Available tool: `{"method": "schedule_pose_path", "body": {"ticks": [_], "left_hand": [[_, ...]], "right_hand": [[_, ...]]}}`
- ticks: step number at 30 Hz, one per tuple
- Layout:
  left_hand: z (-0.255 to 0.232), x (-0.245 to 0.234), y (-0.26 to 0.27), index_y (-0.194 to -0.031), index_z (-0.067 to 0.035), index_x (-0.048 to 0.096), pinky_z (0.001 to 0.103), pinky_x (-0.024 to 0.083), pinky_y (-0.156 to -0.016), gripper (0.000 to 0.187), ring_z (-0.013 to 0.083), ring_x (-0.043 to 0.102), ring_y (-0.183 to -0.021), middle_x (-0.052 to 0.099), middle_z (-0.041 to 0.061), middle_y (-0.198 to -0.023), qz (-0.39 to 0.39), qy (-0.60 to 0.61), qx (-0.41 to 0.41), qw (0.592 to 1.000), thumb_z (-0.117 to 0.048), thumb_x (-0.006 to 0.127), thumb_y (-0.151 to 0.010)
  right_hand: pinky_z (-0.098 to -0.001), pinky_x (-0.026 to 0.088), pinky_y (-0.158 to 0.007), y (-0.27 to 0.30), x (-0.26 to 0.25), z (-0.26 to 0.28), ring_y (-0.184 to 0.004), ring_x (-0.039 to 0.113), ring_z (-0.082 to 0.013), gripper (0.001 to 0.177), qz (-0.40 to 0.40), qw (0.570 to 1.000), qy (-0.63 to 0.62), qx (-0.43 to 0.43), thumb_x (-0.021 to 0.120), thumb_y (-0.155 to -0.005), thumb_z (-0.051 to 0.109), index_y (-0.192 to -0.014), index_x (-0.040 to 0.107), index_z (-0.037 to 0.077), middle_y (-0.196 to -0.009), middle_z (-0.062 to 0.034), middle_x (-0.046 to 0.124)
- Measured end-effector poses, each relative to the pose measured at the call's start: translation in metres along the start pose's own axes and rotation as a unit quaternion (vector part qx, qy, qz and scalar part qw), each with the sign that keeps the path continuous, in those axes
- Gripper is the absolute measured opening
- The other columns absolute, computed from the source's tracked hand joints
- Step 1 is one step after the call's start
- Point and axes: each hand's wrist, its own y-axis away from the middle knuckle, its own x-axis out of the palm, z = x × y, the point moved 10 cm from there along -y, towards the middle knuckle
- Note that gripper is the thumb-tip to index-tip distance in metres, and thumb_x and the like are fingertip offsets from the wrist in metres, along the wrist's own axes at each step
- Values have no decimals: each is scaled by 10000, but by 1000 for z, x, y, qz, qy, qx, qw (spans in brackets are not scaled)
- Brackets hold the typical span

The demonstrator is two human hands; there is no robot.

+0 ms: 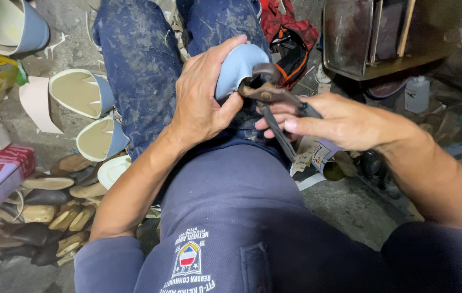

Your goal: The person holds a light blue slip-on shoe on their lap and uses pliers to grip and pull at the shoe's sole edge. They then use a hammer to tap the sole area repeatedly, alternating between the two tools to work on the shoe's construction.

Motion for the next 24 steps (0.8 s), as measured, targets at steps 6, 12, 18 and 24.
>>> {"method": "schedule_pose_path", "body": {"ticks": [6,12,18,24], "left_hand": [[-9,0,4,-1438,-71,499,456,474,-1108,599,325,692,-1252,653,130,-1422,-25,-13,-2,1000,-144,602,-853],[-34,15,13,-1435,-57,520,462,430,-1115,451,291,721,-1239,675,131,-1403,-44,-55,14,997,-206,501,-1009],[-41,26,14,-1411,-56,544,410,382,-1104,418,272,730,-1277,692,113,-1400,-32,-96,36,994,-246,380,-1077],[-16,-2,4,-1440,-43,512,466,469,-1088,480,328,725,-1224,687,150,-1384,-19,-8,32,999,-187,494,-983]], "right_hand": [[-330,634,-899,14,1,-23,-1221,744,-213,535,-45,984,-113,129,518,-936,287,-1411,581,49,-1384,-97,729],[-315,661,-914,51,7,-37,-1144,816,-170,510,-82,955,-129,255,548,-898,312,-1291,726,40,-1273,-86,852],[-237,553,-941,68,-9,-16,-980,857,-72,443,-75,932,49,352,505,-957,402,-1015,823,99,-1024,36,896],[-298,510,-743,37,-8,-16,-652,683,-151,236,-156,932,247,215,461,-1038,321,-1023,638,166,-665,46,728]]}}
